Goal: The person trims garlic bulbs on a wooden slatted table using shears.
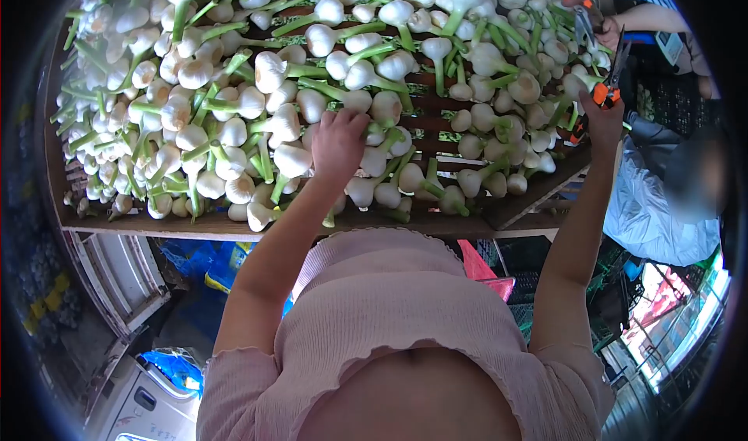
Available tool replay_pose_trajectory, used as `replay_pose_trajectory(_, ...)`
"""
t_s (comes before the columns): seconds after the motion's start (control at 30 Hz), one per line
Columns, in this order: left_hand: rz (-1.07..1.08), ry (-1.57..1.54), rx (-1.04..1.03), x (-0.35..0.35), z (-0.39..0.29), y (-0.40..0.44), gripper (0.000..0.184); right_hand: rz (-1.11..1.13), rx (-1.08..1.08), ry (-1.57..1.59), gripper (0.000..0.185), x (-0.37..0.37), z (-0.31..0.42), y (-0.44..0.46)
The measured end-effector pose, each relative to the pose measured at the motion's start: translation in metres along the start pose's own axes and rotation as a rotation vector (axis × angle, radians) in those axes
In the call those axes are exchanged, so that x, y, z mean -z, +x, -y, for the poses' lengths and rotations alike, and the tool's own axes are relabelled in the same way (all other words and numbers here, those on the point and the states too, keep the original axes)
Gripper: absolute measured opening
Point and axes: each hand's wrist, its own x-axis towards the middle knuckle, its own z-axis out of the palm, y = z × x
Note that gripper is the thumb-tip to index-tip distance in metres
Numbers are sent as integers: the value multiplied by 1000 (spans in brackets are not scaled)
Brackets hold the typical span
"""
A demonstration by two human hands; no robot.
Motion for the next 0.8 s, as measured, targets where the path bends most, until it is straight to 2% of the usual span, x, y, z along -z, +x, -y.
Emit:
replay_pose_trajectory(0.03,-65,-49,5,0,2,13,15,13,19,49,44,5,-8,-5)
replay_pose_trajectory(0.13,-57,-184,130,3,1,25,17,69,23,268,41,21,-31,-27)
replay_pose_trajectory(0.2,-117,-476,291,0,7,32,20,-95,21,477,42,31,-18,-59)
replay_pose_trajectory(0.23,-123,-651,290,10,-6,42,22,-91,8,625,41,39,-23,-72)
replay_pose_trajectory(0.27,-128,-822,297,23,-18,55,24,-126,-27,643,41,47,-26,-82)
replay_pose_trajectory(0.3,-150,-936,213,40,-38,72,27,-154,-65,663,42,53,-28,-93)
replay_pose_trajectory(0.33,-174,-944,231,57,-61,91,25,-182,-102,685,42,59,-30,-103)
replay_pose_trajectory(0.4,-89,-1301,323,66,-96,130,20,-177,-66,670,42,70,-35,-114)
replay_pose_trajectory(0.47,61,-1475,450,44,-119,166,17,-168,-45,670,43,75,-39,-126)
replay_pose_trajectory(0.53,322,-1621,633,17,-145,190,17,-184,-50,688,44,75,-43,-136)
replay_pose_trajectory(0.6,400,-1628,724,-9,-177,199,15,-193,-47,669,44,73,-47,-145)
replay_pose_trajectory(0.63,465,-1435,578,-18,-182,203,16,-178,-84,689,45,72,-53,-149)
replay_pose_trajectory(0.73,562,-838,187,-55,-197,220,24,-25,-322,329,49,78,-68,-142)
replay_pose_trajectory(0.77,554,-633,87,-68,-197,229,30,63,-486,169,59,78,-72,-130)
replay_pose_trajectory(0.8,532,-431,-16,-75,-200,239,36,46,-407,-14,61,76,-78,-117)
